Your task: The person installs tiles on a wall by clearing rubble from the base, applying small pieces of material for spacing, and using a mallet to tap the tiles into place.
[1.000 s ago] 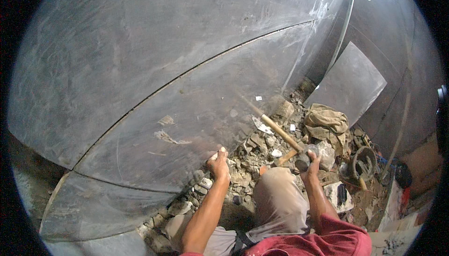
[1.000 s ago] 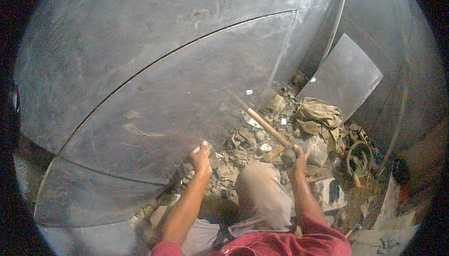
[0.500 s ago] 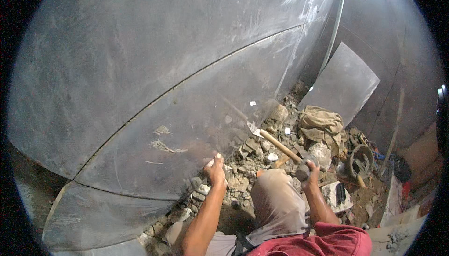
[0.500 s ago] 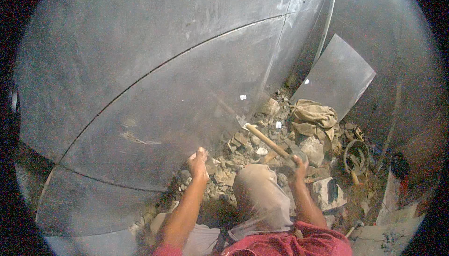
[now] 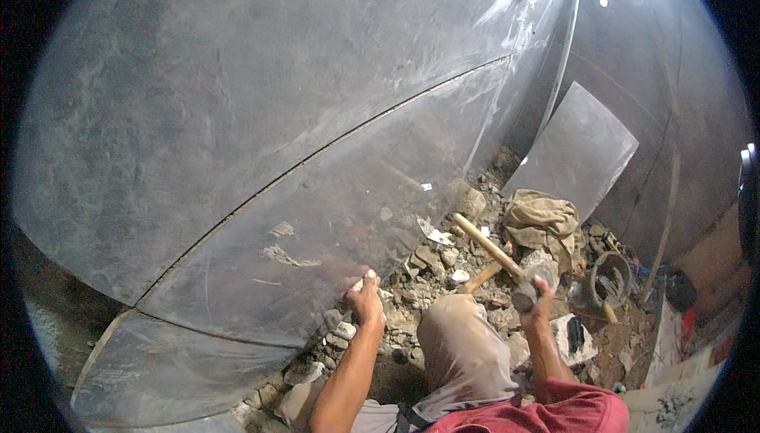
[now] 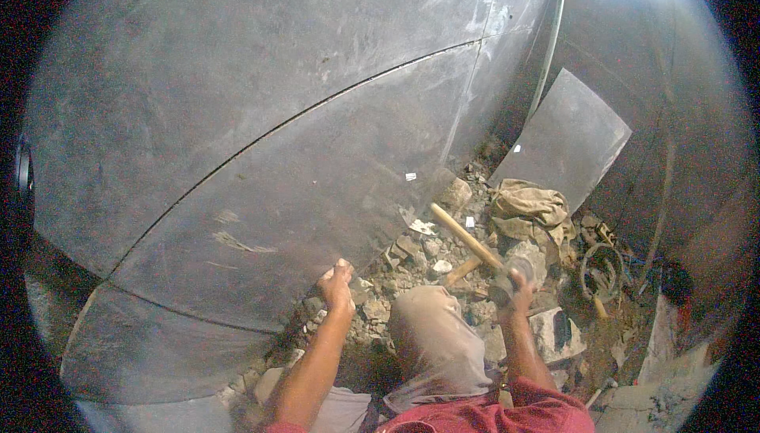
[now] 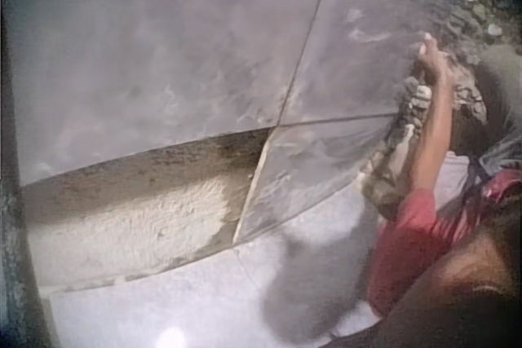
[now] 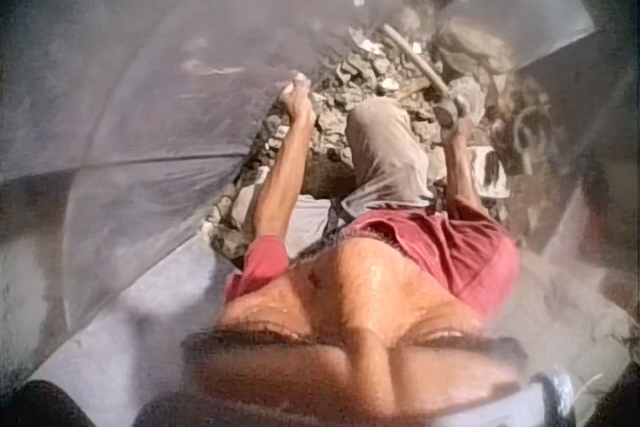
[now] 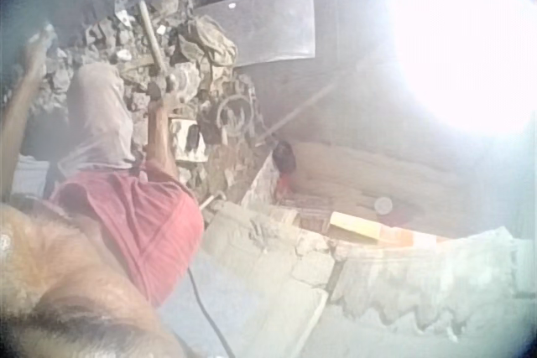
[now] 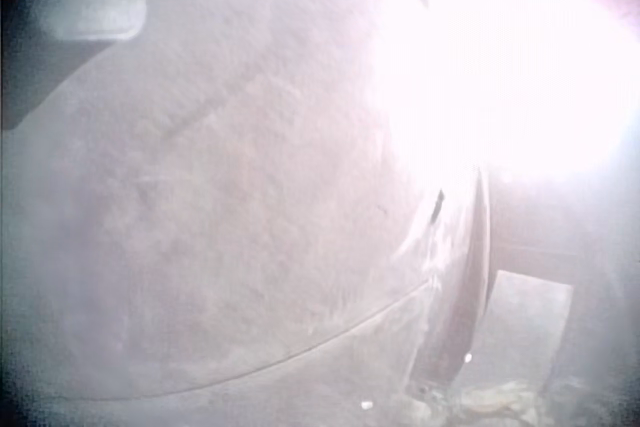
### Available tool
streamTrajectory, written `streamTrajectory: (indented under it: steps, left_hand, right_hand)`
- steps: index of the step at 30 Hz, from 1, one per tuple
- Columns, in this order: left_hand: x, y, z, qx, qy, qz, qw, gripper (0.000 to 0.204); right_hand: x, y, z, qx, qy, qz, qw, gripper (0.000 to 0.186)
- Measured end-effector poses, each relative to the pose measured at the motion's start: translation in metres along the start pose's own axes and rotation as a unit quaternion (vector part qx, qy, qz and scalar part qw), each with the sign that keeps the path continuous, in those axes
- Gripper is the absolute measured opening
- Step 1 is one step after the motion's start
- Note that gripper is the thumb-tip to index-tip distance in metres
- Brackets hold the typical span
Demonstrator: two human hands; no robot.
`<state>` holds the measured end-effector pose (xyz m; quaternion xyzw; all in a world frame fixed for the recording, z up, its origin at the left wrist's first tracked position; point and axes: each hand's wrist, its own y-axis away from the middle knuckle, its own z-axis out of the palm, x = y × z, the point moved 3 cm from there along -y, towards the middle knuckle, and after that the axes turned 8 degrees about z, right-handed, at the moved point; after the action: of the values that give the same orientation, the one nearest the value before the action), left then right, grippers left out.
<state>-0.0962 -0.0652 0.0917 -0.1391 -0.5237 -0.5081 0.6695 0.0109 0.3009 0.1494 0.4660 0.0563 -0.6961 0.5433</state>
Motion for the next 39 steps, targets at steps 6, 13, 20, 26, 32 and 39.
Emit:
streamTrajectory:
  steps: [6, 13, 20, 26, 32, 39]
  left_hand:
    - [0.001, -0.004, -0.021, -0.002, -0.041, 0.005, 0.999, 0.025]
    - [0.001, 0.0, -0.002, -0.003, -0.016, 0.0, 1.0, 0.032]
    - [0.003, -0.001, -0.003, -0.019, -0.006, 0.031, 0.999, 0.041]
    - [0.011, 0.0, -0.01, -0.035, -0.077, 0.028, 0.996, 0.039]
    - [0.012, 0.007, 0.0, -0.042, -0.098, 0.071, 0.992, 0.04]
    - [-0.051, 0.056, 0.011, -0.411, -0.514, 0.048, 0.752, 0.068]
  right_hand:
    - [0.003, 0.031, 0.074, 0.088, 0.09, -0.097, 0.987, 0.053]
    - [-0.012, 0.026, 0.068, 0.057, 0.071, -0.152, 0.984, 0.055]
    - [0.005, 0.003, 0.024, 0.001, 0.071, -0.019, 0.997, 0.052]
    - [0.021, -0.019, 0.032, 0.055, 0.084, -0.026, 0.995, 0.075]
    - [0.004, 0.005, -0.015, 0.125, 0.25, 0.051, 0.959, 0.068]
    - [0.075, -0.051, -0.069, -0.139, 0.496, 0.161, 0.842, 0.096]
